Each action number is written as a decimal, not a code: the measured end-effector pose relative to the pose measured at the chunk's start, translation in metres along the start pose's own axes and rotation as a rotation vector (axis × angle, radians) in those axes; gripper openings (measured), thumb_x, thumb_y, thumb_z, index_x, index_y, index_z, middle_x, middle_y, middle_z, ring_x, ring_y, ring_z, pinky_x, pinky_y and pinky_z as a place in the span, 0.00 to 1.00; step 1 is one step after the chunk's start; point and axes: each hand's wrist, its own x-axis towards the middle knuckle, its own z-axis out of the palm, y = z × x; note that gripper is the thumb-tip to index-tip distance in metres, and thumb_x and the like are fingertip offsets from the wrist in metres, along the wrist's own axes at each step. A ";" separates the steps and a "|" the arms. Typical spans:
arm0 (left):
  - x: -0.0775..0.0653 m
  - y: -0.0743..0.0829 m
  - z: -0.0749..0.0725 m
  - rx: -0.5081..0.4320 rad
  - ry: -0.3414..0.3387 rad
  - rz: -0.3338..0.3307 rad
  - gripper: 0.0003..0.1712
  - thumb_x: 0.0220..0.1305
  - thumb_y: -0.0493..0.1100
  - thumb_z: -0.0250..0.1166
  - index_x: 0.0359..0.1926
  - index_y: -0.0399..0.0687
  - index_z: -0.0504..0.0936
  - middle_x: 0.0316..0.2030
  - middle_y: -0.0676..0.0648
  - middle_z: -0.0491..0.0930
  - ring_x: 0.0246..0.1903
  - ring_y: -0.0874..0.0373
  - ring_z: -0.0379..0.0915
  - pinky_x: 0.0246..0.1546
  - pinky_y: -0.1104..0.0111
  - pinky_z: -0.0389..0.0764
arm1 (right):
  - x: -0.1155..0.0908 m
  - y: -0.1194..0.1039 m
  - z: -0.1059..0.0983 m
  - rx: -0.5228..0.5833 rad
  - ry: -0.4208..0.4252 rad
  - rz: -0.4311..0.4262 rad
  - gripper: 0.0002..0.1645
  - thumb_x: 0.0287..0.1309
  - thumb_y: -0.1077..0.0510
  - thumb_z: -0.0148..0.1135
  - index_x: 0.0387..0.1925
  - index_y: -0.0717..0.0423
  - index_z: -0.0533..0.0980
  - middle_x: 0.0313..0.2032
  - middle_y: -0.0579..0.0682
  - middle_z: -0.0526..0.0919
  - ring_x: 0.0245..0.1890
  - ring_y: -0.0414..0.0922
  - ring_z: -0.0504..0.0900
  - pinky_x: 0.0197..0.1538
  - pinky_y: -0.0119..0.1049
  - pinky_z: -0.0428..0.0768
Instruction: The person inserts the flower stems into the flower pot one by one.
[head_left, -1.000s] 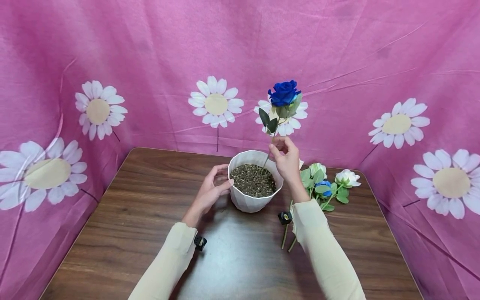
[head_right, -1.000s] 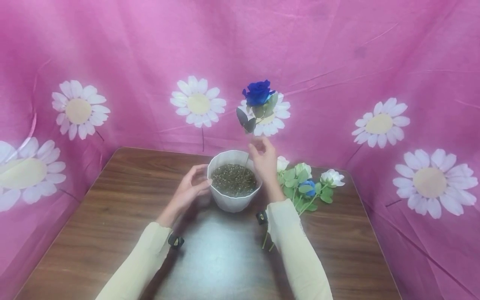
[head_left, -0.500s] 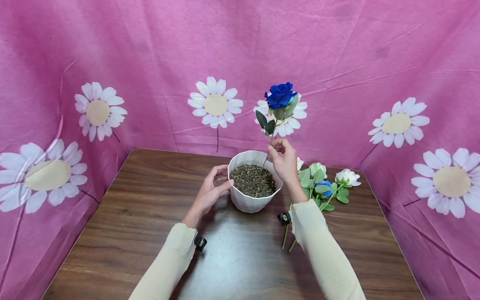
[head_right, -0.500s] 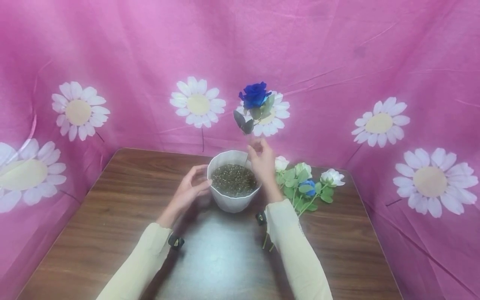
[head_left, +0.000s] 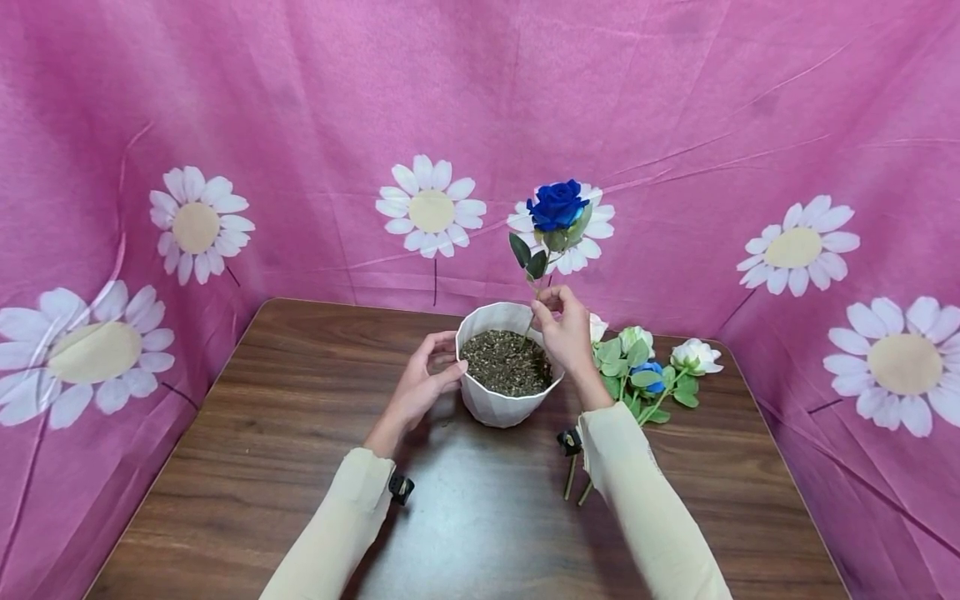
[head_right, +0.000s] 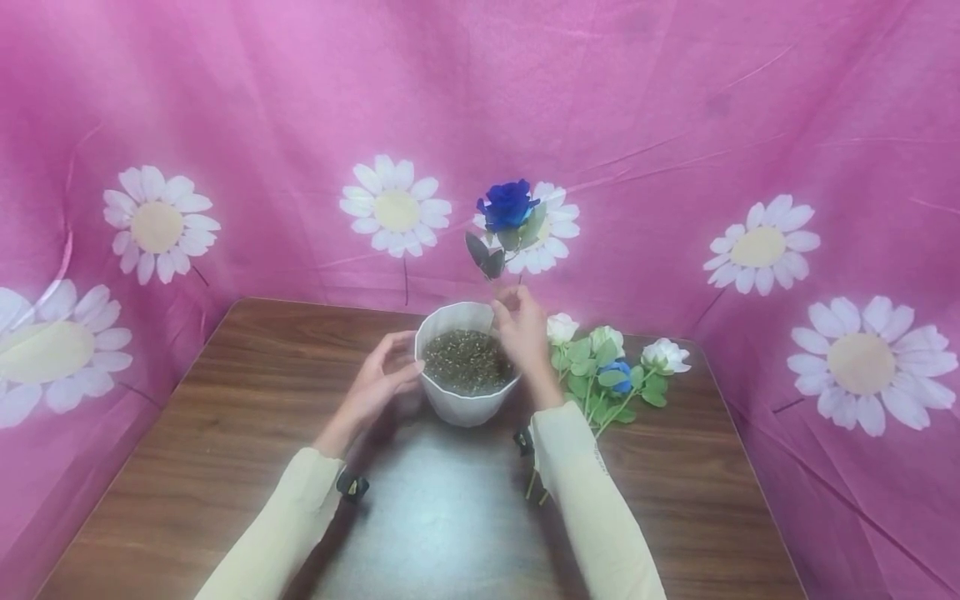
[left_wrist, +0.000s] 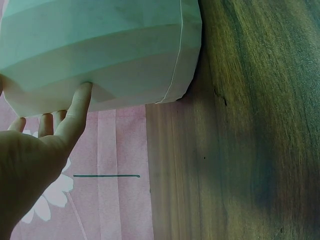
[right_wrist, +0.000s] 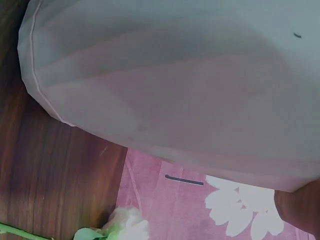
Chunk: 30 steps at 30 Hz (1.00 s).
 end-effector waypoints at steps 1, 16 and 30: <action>0.000 0.000 0.000 0.000 -0.001 -0.001 0.32 0.66 0.31 0.63 0.70 0.38 0.65 0.61 0.28 0.65 0.57 0.44 0.69 0.49 0.57 0.85 | 0.000 0.000 0.000 -0.004 -0.013 -0.001 0.05 0.64 0.71 0.63 0.39 0.70 0.75 0.36 0.65 0.82 0.39 0.55 0.82 0.36 0.25 0.84; 0.001 -0.002 0.001 0.003 0.006 0.006 0.33 0.66 0.30 0.63 0.70 0.38 0.65 0.61 0.29 0.66 0.58 0.43 0.69 0.48 0.57 0.85 | 0.001 0.006 -0.001 -0.152 -0.127 -0.063 0.04 0.66 0.69 0.62 0.40 0.67 0.74 0.36 0.61 0.83 0.37 0.54 0.84 0.32 0.30 0.85; 0.001 -0.004 0.000 0.006 0.002 0.008 0.33 0.66 0.31 0.63 0.70 0.39 0.65 0.62 0.28 0.66 0.57 0.43 0.70 0.50 0.54 0.85 | 0.001 0.010 0.000 -0.181 -0.179 -0.124 0.04 0.64 0.72 0.63 0.37 0.65 0.74 0.31 0.60 0.84 0.28 0.55 0.86 0.29 0.36 0.86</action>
